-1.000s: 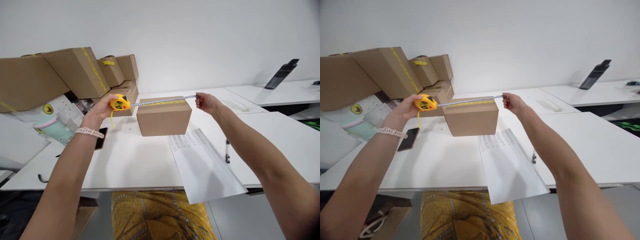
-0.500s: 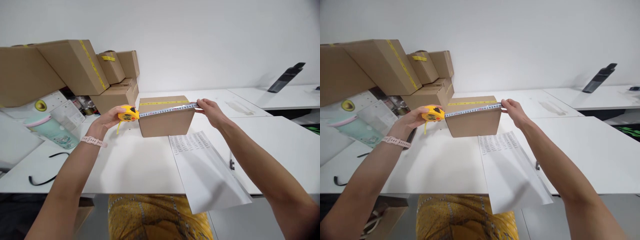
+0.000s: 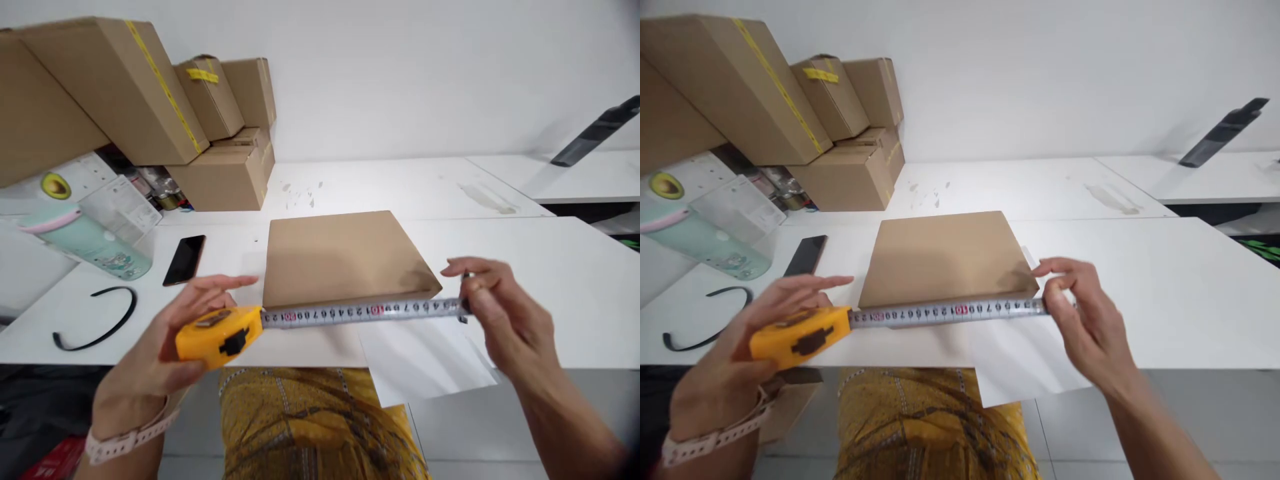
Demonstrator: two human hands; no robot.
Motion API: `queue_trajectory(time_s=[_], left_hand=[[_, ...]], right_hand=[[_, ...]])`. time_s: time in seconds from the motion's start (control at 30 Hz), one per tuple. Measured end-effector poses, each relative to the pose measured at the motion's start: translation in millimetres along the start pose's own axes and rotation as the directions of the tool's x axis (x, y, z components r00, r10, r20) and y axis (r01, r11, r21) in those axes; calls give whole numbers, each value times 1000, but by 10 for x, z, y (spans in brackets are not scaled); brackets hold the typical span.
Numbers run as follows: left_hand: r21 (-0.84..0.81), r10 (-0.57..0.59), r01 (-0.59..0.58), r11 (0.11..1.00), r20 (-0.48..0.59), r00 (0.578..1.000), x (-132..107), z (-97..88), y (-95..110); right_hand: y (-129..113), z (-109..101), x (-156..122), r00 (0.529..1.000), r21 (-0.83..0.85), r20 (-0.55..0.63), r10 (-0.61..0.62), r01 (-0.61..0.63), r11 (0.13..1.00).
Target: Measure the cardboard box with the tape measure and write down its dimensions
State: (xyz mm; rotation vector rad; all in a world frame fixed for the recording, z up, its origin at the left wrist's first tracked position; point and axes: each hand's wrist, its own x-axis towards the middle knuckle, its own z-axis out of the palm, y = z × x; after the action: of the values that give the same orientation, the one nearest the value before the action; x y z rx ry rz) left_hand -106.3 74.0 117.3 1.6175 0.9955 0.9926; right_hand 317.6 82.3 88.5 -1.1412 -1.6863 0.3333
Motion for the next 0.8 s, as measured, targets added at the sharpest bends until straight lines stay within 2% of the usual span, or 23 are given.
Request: queue_trajectory(time_s=[0.07,0.17,0.23,0.3,0.43,0.53,0.7,0.8], left_hand=[[-35,19,-20,999,-28,999,140,-62,122],[-103,-60,60,993,3,998,471,-157,151],[-123,-143,145,982,28,989,626,-207,97],[-135,-217,219,966,27,976,682,-261,27],[-134,-268,266,955,-3,963,640,-401,-51],[-95,-286,289,953,42,957,667,-486,-48],[-81,-294,304,949,122,948,829,-491,-19],[-117,-265,283,952,148,953,868,-486,-29]], right_hand=[[-48,-35,249,999,-6,-25,47,-47,999],[24,-6,572,971,-82,24,239,-236,968],[145,16,649,927,-124,69,370,-360,925],[273,19,628,888,-148,96,450,-435,888],[403,23,524,859,-175,140,493,-468,866],[389,91,532,840,-171,186,510,-483,859],[350,247,592,817,-51,217,534,-537,842],[343,279,592,774,-58,210,597,-599,798]])
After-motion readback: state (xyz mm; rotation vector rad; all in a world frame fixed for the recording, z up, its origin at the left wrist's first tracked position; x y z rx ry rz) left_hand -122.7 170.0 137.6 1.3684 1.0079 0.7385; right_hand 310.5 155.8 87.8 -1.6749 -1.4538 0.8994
